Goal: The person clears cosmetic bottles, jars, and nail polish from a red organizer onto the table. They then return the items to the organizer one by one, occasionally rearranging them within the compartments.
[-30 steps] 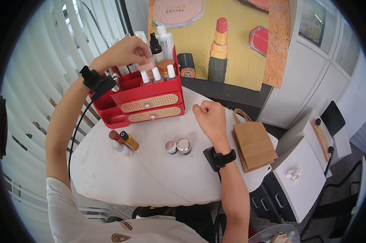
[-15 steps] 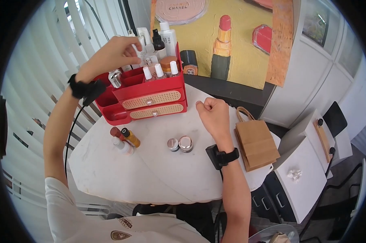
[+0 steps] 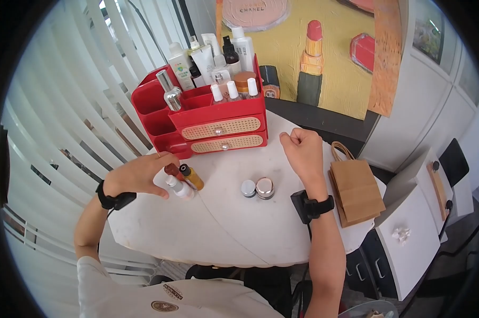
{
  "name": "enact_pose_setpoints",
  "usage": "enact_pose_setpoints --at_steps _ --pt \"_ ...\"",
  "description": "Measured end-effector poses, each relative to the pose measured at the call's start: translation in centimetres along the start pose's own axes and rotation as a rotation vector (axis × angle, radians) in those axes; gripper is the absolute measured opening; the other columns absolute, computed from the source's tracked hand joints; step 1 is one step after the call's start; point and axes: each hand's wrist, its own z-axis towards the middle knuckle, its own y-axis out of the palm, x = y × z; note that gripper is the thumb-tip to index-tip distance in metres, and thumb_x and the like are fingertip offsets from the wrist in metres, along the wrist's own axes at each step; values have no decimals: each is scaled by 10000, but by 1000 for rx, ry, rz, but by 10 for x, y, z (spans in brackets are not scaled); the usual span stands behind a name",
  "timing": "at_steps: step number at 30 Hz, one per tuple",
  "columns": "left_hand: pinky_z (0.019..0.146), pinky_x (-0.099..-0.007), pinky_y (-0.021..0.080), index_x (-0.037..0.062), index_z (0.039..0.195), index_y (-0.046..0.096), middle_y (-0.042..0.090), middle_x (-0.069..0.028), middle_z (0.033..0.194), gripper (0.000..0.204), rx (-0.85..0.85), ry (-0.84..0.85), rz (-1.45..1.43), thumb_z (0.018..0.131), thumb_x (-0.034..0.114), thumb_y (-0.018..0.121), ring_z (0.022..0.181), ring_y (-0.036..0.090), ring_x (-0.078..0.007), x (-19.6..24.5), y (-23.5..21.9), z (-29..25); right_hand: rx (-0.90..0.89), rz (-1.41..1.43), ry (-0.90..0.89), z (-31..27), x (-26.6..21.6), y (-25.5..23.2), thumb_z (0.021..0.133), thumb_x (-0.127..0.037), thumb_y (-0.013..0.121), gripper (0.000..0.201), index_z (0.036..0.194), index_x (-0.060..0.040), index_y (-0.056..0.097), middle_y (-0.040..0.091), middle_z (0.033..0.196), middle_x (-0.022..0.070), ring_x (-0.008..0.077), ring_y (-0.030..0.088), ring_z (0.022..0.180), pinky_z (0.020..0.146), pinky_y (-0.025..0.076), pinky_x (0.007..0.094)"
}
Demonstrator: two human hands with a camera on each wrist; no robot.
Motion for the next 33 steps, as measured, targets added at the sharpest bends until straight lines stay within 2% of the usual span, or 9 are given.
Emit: enact_pose_setpoints --at_steps 2,6,9,12,17,20,24,26,33 --pt "920 -375 492 59 1267 511 618 -120 1138 693 57 -146 -180 674 180 849 1032 617 -295 -1 9 -1 7 -22 -31 1 3 1 817 -110 681 450 565 -18 319 297 507 18 87 290 523 475 280 314" --pt "875 -362 518 79 1219 565 615 -118 1158 620 34 -162 -214 681 180 855 1037 621 -270 -17 17 1 5 -27 -29 0 4 1 820 -110 681 452 566 -19 319 296 507 17 86 288 523 473 278 311" --pt "833 -352 534 88 1166 622 618 -112 1162 522 32 -40 -199 715 226 846 1027 627 -248 -23 23 1 19 -3 -26 0 3 2 821 -109 682 456 565 -23 314 287 509 15 86 284 524 472 272 310" --pt "873 -349 523 112 1079 687 578 -93 1266 411 29 -112 -205 748 302 840 1054 616 -243 -9 21 1 4 -9 -32 1 2 0 819 -107 682 456 566 -27 311 285 512 12 86 281 527 472 268 311" --pt "851 -351 525 96 1005 710 606 -107 1191 399 62 -265 -92 739 364 839 1026 625 -280 -2 28 6 -4 -4 -20 0 -1 0 819 -105 677 451 568 -29 311 295 514 8 85 282 530 474 269 312" --pt "841 -357 522 97 979 714 616 -116 1152 370 87 -218 -50 733 343 841 1000 627 -293 0 30 8 -2 -2 -12 0 0 0 819 -108 674 449 568 -30 310 293 515 10 85 282 531 475 270 312" --pt "821 -345 542 101 1009 725 616 -111 1164 356 94 -207 -43 726 283 843 1015 632 -283 2 22 4 4 -4 -4 0 -2 -1 820 -113 675 449 568 -31 312 290 516 13 84 283 532 475 271 313" --pt "804 -330 566 112 1068 729 616 -115 1193 384 90 -226 -209 720 231 841 1044 634 -260 14 3 -4 0 -16 -5 -1 -4 0 820 -115 676 452 569 -31 310 288 518 15 84 284 531 475 272 314" --pt "794 -324 560 109 1043 743 612 -122 1208 361 79 -274 -212 724 253 832 1010 635 -248 23 -7 -4 3 4 -25 0 0 2 817 -105 677 446 573 -24 312 290 521 15 88 282 529 473 273 315"
